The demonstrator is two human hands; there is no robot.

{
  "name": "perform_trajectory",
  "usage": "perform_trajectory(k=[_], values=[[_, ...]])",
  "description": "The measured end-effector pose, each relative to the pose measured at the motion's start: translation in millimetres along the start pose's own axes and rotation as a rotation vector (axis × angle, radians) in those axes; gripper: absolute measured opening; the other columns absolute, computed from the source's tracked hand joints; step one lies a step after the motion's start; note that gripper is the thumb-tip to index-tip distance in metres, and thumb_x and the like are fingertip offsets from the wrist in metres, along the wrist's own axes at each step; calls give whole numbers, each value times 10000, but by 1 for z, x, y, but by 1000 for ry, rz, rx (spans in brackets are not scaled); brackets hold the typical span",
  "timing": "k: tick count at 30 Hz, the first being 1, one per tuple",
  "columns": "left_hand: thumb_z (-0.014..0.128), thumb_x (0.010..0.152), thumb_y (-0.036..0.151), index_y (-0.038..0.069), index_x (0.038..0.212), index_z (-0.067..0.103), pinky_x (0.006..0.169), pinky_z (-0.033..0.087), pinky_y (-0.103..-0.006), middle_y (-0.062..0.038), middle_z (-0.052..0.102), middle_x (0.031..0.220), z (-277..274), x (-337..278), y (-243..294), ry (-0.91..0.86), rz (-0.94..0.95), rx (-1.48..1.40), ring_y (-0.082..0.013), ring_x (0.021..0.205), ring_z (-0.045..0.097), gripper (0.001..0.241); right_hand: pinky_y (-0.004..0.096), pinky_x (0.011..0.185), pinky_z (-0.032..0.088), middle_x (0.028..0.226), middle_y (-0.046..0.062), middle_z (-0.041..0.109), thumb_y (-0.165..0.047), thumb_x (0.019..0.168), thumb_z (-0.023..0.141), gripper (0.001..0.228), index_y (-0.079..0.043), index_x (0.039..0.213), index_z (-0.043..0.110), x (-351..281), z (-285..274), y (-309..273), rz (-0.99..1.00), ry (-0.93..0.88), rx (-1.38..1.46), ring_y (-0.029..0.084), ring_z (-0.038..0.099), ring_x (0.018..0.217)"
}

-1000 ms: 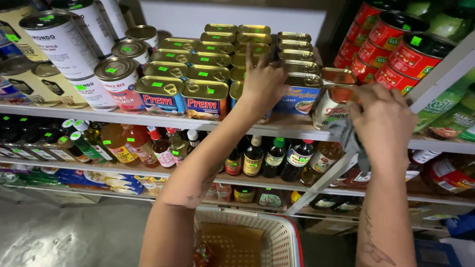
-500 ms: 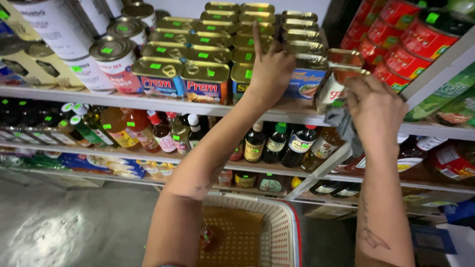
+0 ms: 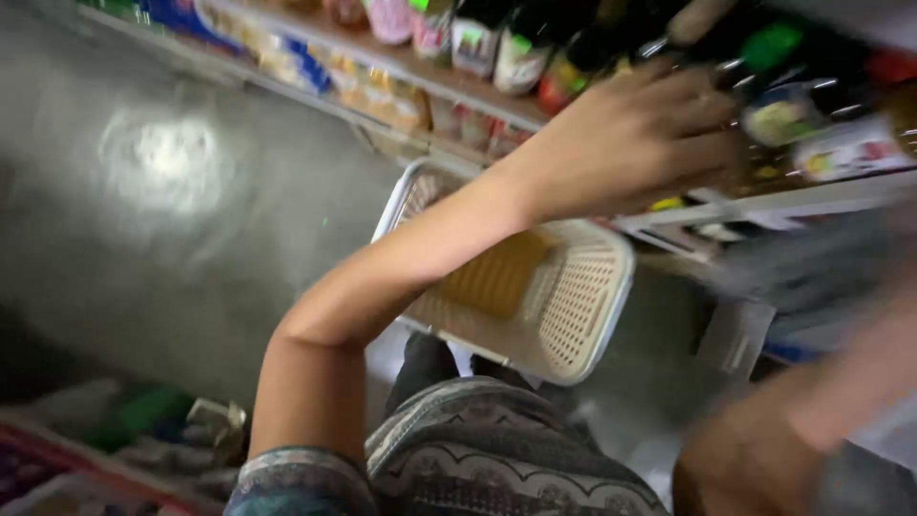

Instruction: Pick up canned food items from a shelf, wipe them with a cloth, and place them into a shopping basket.

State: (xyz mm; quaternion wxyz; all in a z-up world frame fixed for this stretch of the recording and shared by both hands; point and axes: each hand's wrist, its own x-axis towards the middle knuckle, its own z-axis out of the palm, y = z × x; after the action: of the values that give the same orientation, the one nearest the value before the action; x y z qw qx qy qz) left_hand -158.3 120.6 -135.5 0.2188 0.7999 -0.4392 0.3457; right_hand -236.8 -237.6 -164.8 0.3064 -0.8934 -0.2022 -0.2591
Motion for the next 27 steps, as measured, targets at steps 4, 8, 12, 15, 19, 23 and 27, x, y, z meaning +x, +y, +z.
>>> perform_trajectory(k=[4,8,12,15,19,23,27], values=[[674,930,337,139,947,737,601,572,-591,-149,630,876,113,-208,-17,-432,-647,-238,-437,755,692,208,212,967,549,1101,28,734,-154,1012,725,137,-93,1125,677,-48,186,-24,698,-282,681,88,676,978],[756,803,290,118,1030,694,752,616,-594,-152,724,909,201,-401,-14,-841,-1244,-333,-418,921,749,291,342,1124,411,1209,-170,682,-727,862,739,386,-469,1147,715,-167,335,16,969,-585,155,122,603,1244],[643,894,339,89,1135,668,819,566,-608,-221,704,1030,285,-549,-5,-770,-1665,-336,-459,1024,686,348,409,969,496,1187,-6,660,-440,851,865,386,-268,1167,726,-269,447,67,1269,-499,398,217,614,1165],[655,886,328,94,1256,660,802,577,-543,-220,701,1075,331,-603,18,-527,-1440,276,-394,999,674,438,529,1124,328,1443,120,410,-306,954,779,488,-187,1370,553,-309,518,75,1396,-493,495,350,379,1385],[509,1027,186,18,1320,666,789,599,-384,-170,690,1223,405,-661,66,-382,-1125,1117,-257,993,662,372,514,1195,329,1452,219,481,-179,987,758,536,-36,1437,504,-314,572,36,1450,-231,510,364,432,1422],[419,902,-112,-63,1190,671,772,549,-498,-261,599,1156,403,-668,26,-202,-971,846,-377,985,591,386,522,1274,196,1711,186,13,-294,1140,521,710,-161,1676,76,-387,627,96,1660,12,998,360,288,1546],[744,803,170,-1,1463,453,1081,381,-602,-267,598,1349,406,-668,8,-779,-1200,419,-435,1295,529,742,320,1225,286,1563,77,345,-289,1112,492,571,-149,1623,279,-366,609,71,569,-1209,-154,216,402,1474]])
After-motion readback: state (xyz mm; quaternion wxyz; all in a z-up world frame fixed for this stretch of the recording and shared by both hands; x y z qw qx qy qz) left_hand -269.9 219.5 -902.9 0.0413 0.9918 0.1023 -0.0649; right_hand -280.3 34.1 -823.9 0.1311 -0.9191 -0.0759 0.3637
